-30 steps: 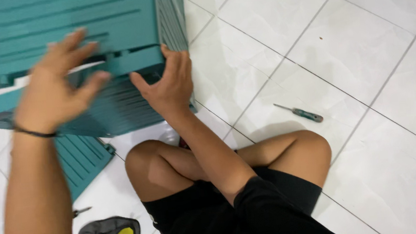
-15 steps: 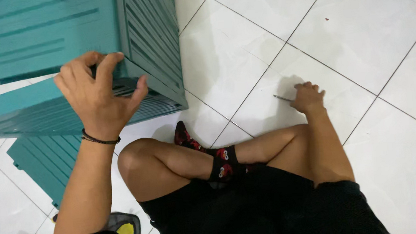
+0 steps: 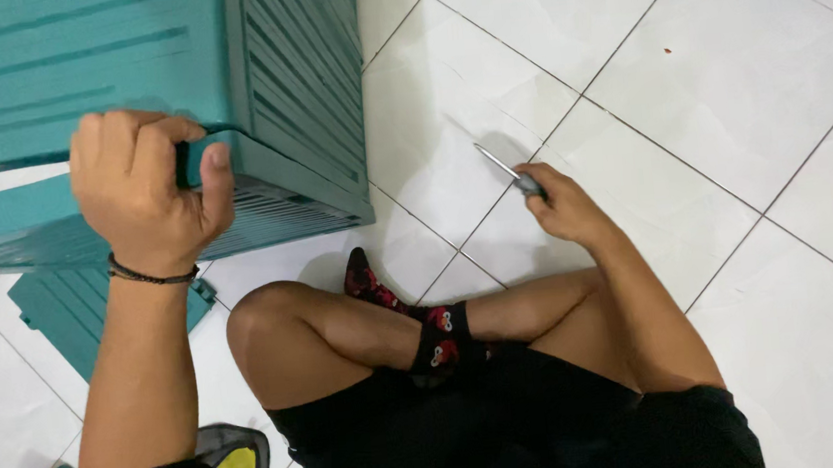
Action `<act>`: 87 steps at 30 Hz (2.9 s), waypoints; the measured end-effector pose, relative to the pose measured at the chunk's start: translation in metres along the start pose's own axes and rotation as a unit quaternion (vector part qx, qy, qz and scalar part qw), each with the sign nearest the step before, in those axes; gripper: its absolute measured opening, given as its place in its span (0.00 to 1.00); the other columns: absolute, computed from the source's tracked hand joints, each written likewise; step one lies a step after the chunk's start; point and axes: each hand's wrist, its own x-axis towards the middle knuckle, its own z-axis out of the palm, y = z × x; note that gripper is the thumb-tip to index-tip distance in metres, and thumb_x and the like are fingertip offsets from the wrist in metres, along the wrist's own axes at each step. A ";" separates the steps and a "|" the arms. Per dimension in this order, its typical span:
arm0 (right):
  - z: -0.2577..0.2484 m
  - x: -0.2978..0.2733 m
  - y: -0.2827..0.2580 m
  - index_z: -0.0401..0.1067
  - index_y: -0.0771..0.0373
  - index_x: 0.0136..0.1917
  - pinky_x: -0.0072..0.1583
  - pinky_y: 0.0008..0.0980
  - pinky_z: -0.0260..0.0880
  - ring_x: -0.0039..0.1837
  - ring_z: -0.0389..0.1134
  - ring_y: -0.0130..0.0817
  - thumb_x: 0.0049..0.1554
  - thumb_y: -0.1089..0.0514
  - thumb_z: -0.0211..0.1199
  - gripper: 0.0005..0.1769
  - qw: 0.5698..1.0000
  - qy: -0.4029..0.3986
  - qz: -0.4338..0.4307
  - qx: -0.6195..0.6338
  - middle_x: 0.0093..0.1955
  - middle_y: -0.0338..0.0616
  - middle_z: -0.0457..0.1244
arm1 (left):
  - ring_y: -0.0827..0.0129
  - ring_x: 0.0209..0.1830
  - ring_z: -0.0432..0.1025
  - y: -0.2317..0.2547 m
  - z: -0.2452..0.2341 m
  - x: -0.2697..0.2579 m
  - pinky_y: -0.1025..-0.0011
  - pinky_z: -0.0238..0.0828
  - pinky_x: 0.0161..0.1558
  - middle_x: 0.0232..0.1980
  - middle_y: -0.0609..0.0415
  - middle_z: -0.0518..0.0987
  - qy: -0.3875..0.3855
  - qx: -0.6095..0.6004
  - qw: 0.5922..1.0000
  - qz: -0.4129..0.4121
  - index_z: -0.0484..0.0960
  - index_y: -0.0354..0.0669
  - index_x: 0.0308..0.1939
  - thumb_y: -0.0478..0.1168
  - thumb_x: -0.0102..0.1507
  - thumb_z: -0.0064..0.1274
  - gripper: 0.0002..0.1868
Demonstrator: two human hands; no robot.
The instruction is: The person sits on the floor and uses a screwdriver to pry apart the interlocking tabs of a teal plastic storage unit. They remove several side panels and lids one by one, placing them on the floor beside the main frame.
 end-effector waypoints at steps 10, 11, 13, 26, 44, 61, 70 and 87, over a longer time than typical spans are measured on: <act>0.000 0.035 -0.236 0.68 0.56 0.71 0.38 0.34 0.66 0.39 0.65 0.37 0.62 0.62 0.61 0.24 0.917 0.055 -0.371 -0.134 0.45 0.40 0.61 | 0.62 0.38 0.67 -0.003 0.002 0.005 0.67 0.59 0.41 0.40 0.56 0.76 -0.002 -0.024 1.000 -0.012 0.79 0.45 0.36 0.31 0.65 0.54 0.04; 0.002 0.039 -0.239 0.68 0.56 0.70 0.37 0.34 0.66 0.37 0.65 0.37 0.62 0.61 0.61 0.23 0.921 0.037 -0.367 -0.127 0.44 0.40 0.61 | 0.62 0.38 0.67 -0.004 0.001 0.005 0.67 0.59 0.41 0.40 0.56 0.76 -0.002 -0.027 1.000 -0.011 0.79 0.44 0.36 0.30 0.64 0.54 0.04; 0.004 0.045 -0.240 0.69 0.55 0.70 0.36 0.34 0.66 0.34 0.64 0.36 0.62 0.61 0.62 0.22 0.924 0.013 -0.363 -0.118 0.45 0.40 0.62 | 0.62 0.38 0.67 -0.008 0.001 0.004 0.67 0.60 0.41 0.39 0.55 0.75 -0.004 -0.031 0.999 -0.007 0.79 0.44 0.36 0.29 0.63 0.54 0.05; -0.002 0.057 -0.251 0.70 0.58 0.69 0.32 0.36 0.67 0.32 0.67 0.38 0.63 0.54 0.63 0.21 0.883 -0.001 -0.394 -0.254 0.44 0.42 0.63 | 0.61 0.38 0.65 -0.007 -0.002 0.006 0.67 0.59 0.41 0.38 0.55 0.73 -0.037 -0.061 0.997 -0.019 0.80 0.43 0.36 0.26 0.59 0.53 0.08; 0.006 0.059 -0.283 0.75 0.59 0.58 0.27 0.40 0.67 0.29 0.69 0.43 0.59 0.50 0.62 0.17 0.881 0.019 -0.363 -0.301 0.37 0.46 0.65 | 0.61 0.37 0.62 -0.007 -0.008 0.013 0.66 0.56 0.42 0.36 0.56 0.70 -0.079 -0.083 0.993 -0.012 0.84 0.45 0.37 0.25 0.55 0.54 0.12; 0.015 0.070 -0.261 0.76 0.53 0.56 0.30 0.43 0.68 0.31 0.70 0.45 0.61 0.49 0.59 0.13 0.900 -0.034 -0.294 -0.320 0.38 0.44 0.67 | 0.62 0.38 0.63 -0.012 -0.011 0.011 0.66 0.57 0.42 0.38 0.58 0.73 -0.121 -0.072 0.990 -0.028 0.85 0.44 0.35 0.29 0.55 0.54 0.09; 0.028 0.084 -0.218 0.80 0.50 0.53 0.32 0.38 0.68 0.30 0.67 0.41 0.61 0.49 0.61 0.11 0.901 -0.009 -0.346 -0.262 0.36 0.36 0.67 | 0.62 0.38 0.63 -0.018 -0.011 0.006 0.66 0.58 0.42 0.37 0.58 0.71 -0.130 -0.076 0.988 -0.034 0.86 0.45 0.35 0.29 0.54 0.54 0.10; 0.008 0.103 -0.264 0.80 0.53 0.53 0.35 0.46 0.70 0.34 0.70 0.49 0.62 0.49 0.59 0.12 0.895 -0.113 -0.345 -0.262 0.35 0.46 0.69 | 0.63 0.38 0.61 -0.014 -0.011 0.011 0.66 0.54 0.41 0.36 0.58 0.69 -0.132 -0.089 0.987 -0.032 0.89 0.48 0.38 0.29 0.56 0.53 0.13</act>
